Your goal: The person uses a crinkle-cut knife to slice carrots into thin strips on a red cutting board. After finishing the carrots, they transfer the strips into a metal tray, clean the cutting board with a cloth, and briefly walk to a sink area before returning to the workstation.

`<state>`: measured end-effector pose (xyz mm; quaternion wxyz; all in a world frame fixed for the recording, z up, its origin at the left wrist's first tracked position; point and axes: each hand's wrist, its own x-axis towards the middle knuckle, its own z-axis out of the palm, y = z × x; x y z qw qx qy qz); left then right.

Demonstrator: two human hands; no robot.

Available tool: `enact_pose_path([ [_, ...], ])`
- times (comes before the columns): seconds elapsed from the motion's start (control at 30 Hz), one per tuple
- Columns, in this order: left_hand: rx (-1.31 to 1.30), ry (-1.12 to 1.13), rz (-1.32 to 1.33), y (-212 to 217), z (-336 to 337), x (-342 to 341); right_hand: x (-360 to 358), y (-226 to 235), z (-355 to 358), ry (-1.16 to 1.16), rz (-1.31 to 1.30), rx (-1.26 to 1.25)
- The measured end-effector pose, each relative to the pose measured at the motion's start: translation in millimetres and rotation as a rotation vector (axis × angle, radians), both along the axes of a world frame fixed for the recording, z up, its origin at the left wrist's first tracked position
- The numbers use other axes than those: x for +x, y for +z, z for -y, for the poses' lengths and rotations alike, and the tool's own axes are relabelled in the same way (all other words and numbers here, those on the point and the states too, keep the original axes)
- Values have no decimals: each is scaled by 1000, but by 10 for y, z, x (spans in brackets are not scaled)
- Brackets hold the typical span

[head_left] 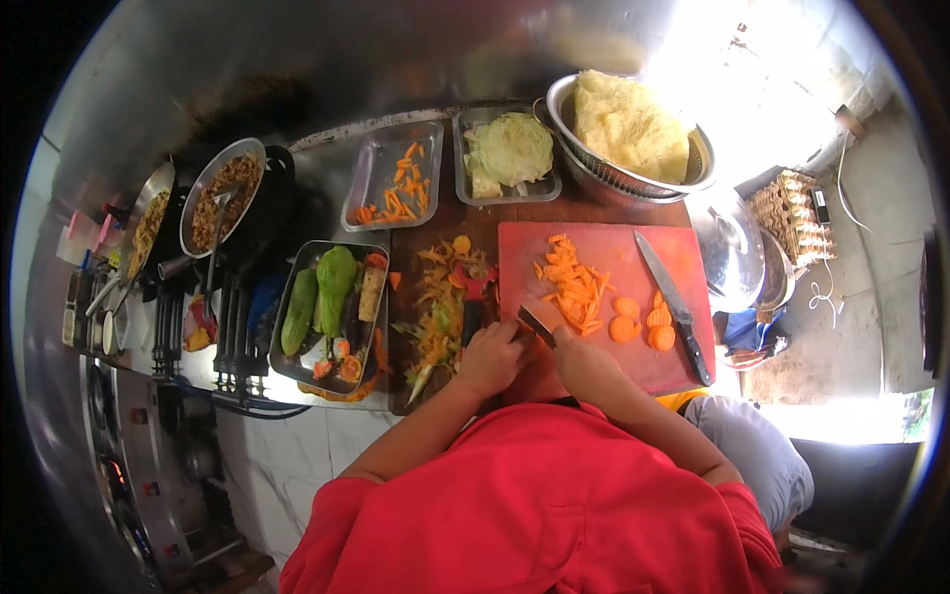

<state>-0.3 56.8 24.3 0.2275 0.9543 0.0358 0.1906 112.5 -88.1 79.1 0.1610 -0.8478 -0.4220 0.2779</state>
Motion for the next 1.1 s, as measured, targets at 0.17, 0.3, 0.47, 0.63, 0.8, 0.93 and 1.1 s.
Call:
enact_pose_path([
  [0.17,75,5,-66,-84,-39,-8,32,-66,-188,76,72,-84],
  [0.3,8,52,26,-68,-2,-1,115,-34,-252,28,2,-17],
  [0.47,-22,52,-20,-162,13,-51,56,65,-161,76,14,-93],
  [0.63,-16,43,-6,-190,12,-39,80,-121,-157,73,29,-28],
  [0.8,-70,51,-13,-35,-16,44,166,-282,-231,227,183,-25],
  [0.93,-66,85,23,-63,-26,-31,27,102,-260,135,91,25],
  [1.1,-30,36,86,-165,143,-84,19,-94,-115,68,88,-95],
])
